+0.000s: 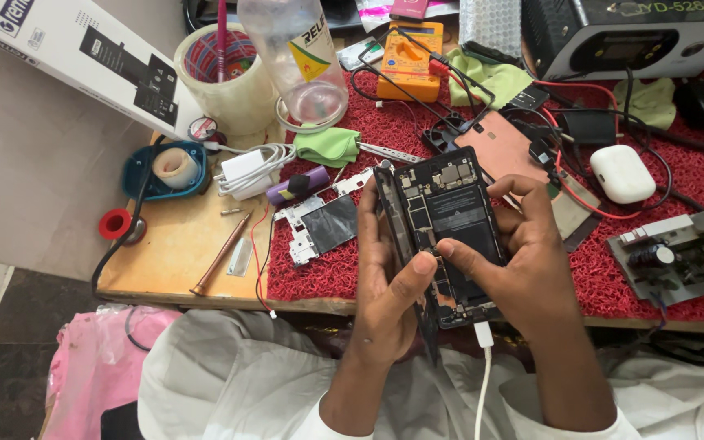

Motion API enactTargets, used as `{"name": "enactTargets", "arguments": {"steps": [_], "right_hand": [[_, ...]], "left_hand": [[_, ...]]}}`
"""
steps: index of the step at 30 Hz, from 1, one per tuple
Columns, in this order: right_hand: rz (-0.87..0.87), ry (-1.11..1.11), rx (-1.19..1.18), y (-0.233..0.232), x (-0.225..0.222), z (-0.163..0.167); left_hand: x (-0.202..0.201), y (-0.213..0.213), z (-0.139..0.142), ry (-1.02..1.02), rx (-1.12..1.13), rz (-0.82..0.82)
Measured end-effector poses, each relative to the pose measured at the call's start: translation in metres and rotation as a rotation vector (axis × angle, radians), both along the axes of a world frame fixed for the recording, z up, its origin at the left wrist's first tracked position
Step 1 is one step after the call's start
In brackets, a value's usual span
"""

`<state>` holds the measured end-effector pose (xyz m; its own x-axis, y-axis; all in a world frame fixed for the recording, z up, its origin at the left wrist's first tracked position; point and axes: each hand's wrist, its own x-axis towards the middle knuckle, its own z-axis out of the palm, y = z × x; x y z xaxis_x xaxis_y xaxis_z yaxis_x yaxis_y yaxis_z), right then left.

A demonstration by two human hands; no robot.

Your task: The person is repairing a disassembled smartphone while sitting on the floor. They hold the phone chassis with the screen detached, repeatedly opening and closing the screen assembly to inspect the internal components and connections. A charging cable is plugged into the device throughout the process.

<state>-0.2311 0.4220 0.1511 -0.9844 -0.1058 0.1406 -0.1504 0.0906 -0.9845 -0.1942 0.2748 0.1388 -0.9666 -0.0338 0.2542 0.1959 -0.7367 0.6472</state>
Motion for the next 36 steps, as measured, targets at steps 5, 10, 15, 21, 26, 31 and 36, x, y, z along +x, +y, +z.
{"name": "enactTargets", "arguments": {"steps": [5, 10, 15, 21, 26, 31, 36], "right_hand": [[0.013, -0.003, -0.019, 0.0012, -0.0027, -0.0003], [0.007, -0.025, -0.035, 0.0011, -0.0024, 0.0003], [0.008, -0.021, -0.049, 0.0005, -0.0033, 0.0011], [0.009, -0.016, -0.06, 0.0, -0.0019, 0.0024], [0.0, -0.037, -0.076, -0.0013, -0.0018, 0.0047], [-0.007, -0.05, -0.087, -0.0026, -0.0008, 0.0063], [-0.014, -0.06, -0.102, -0.0033, -0.0002, 0.0067]], "left_hand": [[-0.0014, -0.0004, -0.0011, -0.008, -0.005, -0.001], [-0.0018, -0.0007, -0.0018, -0.003, -0.011, 0.004], [-0.0032, -0.0015, -0.001, 0.002, -0.006, 0.006], [-0.0024, -0.0017, -0.002, -0.006, 0.003, 0.001], [-0.0022, -0.0021, -0.0029, -0.004, 0.009, -0.006], [-0.0021, -0.0028, -0.0036, -0.006, 0.007, -0.009], [-0.0018, -0.0026, -0.004, -0.006, 0.006, -0.009]]}}
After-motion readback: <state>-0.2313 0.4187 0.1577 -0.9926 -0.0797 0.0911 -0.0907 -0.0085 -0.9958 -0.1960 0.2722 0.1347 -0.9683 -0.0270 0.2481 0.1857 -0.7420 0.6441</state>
